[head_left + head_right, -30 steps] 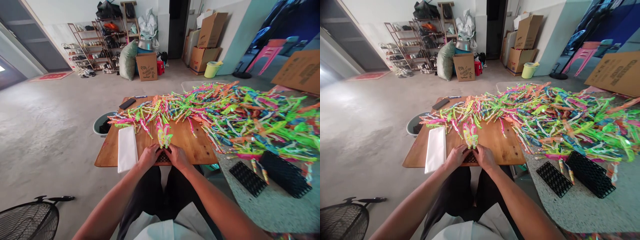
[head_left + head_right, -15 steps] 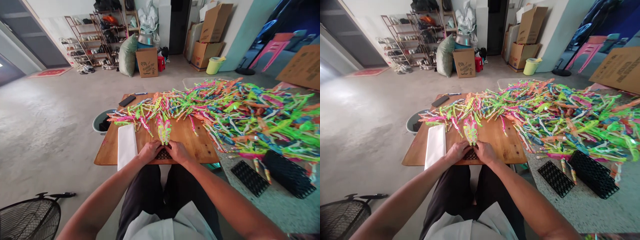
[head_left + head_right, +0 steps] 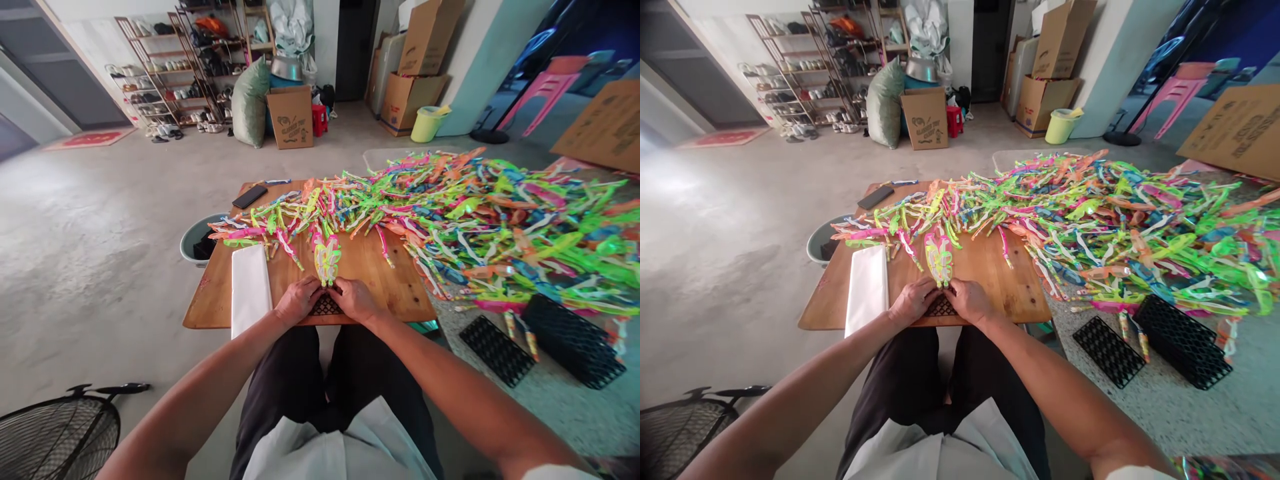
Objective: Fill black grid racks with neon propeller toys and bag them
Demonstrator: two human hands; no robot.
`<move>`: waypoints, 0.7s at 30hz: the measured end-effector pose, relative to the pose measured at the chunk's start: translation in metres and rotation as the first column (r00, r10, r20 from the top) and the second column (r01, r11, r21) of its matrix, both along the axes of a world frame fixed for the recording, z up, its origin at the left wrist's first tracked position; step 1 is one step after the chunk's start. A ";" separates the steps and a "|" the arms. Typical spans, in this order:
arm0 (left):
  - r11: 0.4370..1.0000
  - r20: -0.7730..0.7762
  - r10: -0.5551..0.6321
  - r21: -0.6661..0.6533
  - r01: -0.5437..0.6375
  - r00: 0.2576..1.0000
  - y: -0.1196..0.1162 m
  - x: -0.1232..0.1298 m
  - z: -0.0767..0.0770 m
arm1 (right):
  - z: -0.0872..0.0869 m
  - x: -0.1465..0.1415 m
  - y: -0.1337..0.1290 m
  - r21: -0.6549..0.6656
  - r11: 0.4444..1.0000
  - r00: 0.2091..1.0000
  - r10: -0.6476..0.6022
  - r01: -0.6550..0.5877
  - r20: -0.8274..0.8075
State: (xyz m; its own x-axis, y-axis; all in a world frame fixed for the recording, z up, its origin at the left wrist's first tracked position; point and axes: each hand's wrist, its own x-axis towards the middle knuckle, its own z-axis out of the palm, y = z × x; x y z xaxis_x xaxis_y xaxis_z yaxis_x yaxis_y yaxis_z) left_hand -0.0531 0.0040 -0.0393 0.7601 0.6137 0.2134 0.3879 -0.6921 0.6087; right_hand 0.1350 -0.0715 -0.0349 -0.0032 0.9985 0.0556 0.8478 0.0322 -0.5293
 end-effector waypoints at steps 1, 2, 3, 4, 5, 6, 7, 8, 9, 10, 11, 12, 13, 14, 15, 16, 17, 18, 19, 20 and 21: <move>1.000 -0.017 -0.003 0.004 0.003 1.000 0.000 0.000 0.004 | 0.001 0.000 0.000 -0.002 1.000 1.000 0.004 -0.004 0.011; 1.000 -0.049 -0.010 0.013 0.011 0.999 0.000 0.000 0.008 | 0.002 -0.001 -0.001 -0.007 1.000 1.000 0.006 -0.006 0.019; 0.999 -0.090 -0.013 0.033 0.016 0.996 -0.001 -0.002 0.012 | 0.003 -0.001 -0.002 -0.009 1.000 1.000 0.003 -0.003 0.026; 0.998 -0.135 -0.002 0.068 0.011 0.991 -0.003 -0.006 0.015 | 0.003 -0.002 -0.003 -0.006 1.000 1.000 -0.005 0.005 0.030; 0.992 -0.174 0.038 0.122 -0.017 0.984 -0.006 -0.012 0.017 | 0.003 -0.003 -0.005 0.000 1.000 0.999 -0.017 0.017 0.034; 0.980 -0.199 0.111 0.187 -0.074 0.974 -0.009 -0.020 0.018 | 0.003 -0.004 -0.006 0.004 1.000 0.999 -0.030 0.030 0.038; 0.957 -0.211 0.205 0.249 -0.150 0.956 -0.013 -0.029 0.018 | 0.003 -0.006 -0.007 0.004 0.999 0.998 -0.041 0.041 0.041; 0.927 -0.218 0.302 0.295 -0.232 0.928 -0.016 -0.040 0.017 | 0.003 -0.008 -0.008 -0.002 0.999 0.998 -0.045 0.045 0.043; 0.898 -0.237 0.386 0.317 -0.304 0.892 -0.018 -0.053 0.015 | 0.004 -0.011 -0.009 -0.013 0.999 0.998 -0.045 0.046 0.044; 0.883 -0.278 0.437 0.315 -0.349 0.855 -0.019 -0.065 0.014 | 0.005 -0.014 -0.009 -0.029 0.999 0.998 -0.045 0.046 0.044; 0.880 -0.336 0.459 0.297 -0.370 0.822 -0.019 -0.077 0.014 | 0.007 -0.018 -0.008 -0.044 0.998 0.998 -0.047 0.049 0.043; 0.887 -0.397 0.457 0.274 -0.372 0.796 -0.017 -0.089 0.014 | 0.008 -0.022 -0.006 -0.058 0.997 0.998 -0.051 0.053 0.043; 0.896 -0.451 0.444 0.254 -0.366 0.774 -0.014 -0.100 0.015 | 0.010 -0.027 -0.004 -0.070 0.996 0.998 -0.054 0.057 0.045; 0.903 -0.490 0.430 0.242 -0.355 0.758 -0.009 -0.110 0.016 | 0.012 -0.032 0.000 -0.081 0.995 0.997 -0.059 0.063 0.047; 0.908 -0.514 0.419 0.239 -0.345 0.748 -0.004 -0.119 0.017 | 0.014 -0.037 0.004 -0.089 0.994 0.997 -0.064 0.068 0.049; 0.910 -0.525 0.416 0.243 -0.337 0.743 0.001 -0.127 0.018 | 0.015 -0.042 0.008 -0.094 0.993 0.997 -0.064 0.068 0.045; 0.907 -0.523 0.422 0.253 -0.338 0.741 0.007 -0.134 0.018 | 0.016 -0.047 0.012 -0.095 0.993 0.998 -0.060 0.064 0.036; 0.901 -0.509 0.433 0.268 -0.341 0.744 0.013 -0.139 0.019 | 0.018 -0.050 0.016 -0.095 0.994 0.998 -0.059 0.061 0.025; 0.896 -0.485 0.442 0.285 -0.341 0.755 0.019 -0.143 0.019 | 0.018 -0.053 0.018 -0.095 0.994 0.998 -0.059 0.060 0.014; 0.889 -0.450 0.450 0.304 -0.342 0.771 0.024 -0.145 0.020 | 0.019 -0.054 0.020 -0.095 0.994 0.998 -0.058 0.058 0.002; 0.883 -0.406 0.456 0.320 -0.344 0.792 0.028 -0.143 0.021 | 0.020 -0.053 0.020 -0.095 0.994 0.999 -0.050 0.048 -0.016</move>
